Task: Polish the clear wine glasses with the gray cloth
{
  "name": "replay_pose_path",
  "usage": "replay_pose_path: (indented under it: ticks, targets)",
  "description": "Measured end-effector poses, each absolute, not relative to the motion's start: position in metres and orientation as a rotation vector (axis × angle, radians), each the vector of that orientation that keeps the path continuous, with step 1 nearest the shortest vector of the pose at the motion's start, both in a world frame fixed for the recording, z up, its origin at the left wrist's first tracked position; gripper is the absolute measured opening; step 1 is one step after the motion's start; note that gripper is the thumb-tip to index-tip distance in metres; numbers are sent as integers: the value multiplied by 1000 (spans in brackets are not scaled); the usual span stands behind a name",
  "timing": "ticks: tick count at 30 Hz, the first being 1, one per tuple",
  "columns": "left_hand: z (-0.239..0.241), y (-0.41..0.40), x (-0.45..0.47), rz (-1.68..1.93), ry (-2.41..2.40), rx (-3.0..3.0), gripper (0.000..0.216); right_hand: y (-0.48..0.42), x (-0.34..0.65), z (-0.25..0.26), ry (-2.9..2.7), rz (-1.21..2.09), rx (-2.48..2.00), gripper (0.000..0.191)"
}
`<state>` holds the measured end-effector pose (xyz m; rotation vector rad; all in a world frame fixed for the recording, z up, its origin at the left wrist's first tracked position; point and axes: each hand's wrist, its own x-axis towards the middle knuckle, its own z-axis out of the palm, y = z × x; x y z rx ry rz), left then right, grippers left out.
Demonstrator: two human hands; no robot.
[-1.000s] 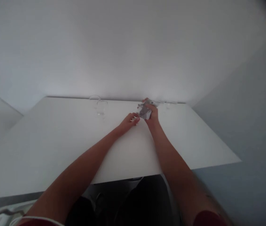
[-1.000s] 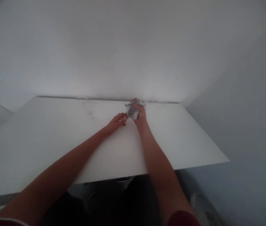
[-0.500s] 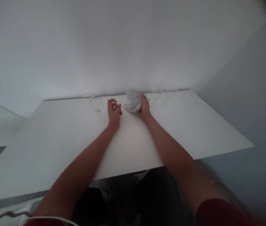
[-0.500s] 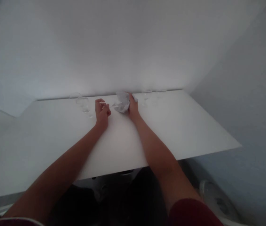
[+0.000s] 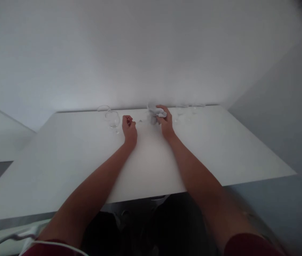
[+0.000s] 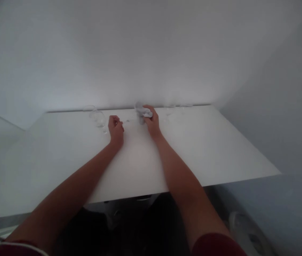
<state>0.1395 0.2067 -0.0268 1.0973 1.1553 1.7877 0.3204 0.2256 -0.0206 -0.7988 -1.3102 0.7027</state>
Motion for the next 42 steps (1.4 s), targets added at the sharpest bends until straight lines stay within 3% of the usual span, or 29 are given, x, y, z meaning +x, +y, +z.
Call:
replay_pose_path:
  ticks: [5, 12, 18, 22, 29, 35, 42]
  targets:
    - [-25, 206, 140, 1754, 1102, 872, 19, 219, 319, -15, -1323, 1013, -688, 58]
    - [-26, 206, 139, 1699, 1038, 979, 20, 219, 329, -13, -1609, 938, -671, 80]
    - [-27, 213, 141, 1719, 769, 943, 43, 223, 326, -24, -1316, 1296, -649, 88]
    - [-26, 210, 144, 1615, 655, 1041, 63, 222, 324, -22, -1170, 1479, -536, 85]
    - [-26, 203, 151, 1559, 677, 1298, 41, 222, 321, -19, -1175, 1476, -492, 62]
    - [-34, 211, 149, 1569, 751, 1102, 46, 218, 317, -18, -1231, 1418, -537, 83]
    - [-32, 210, 146, 1594, 823, 1071, 46, 218, 317, -18, -1279, 1454, -571, 82]
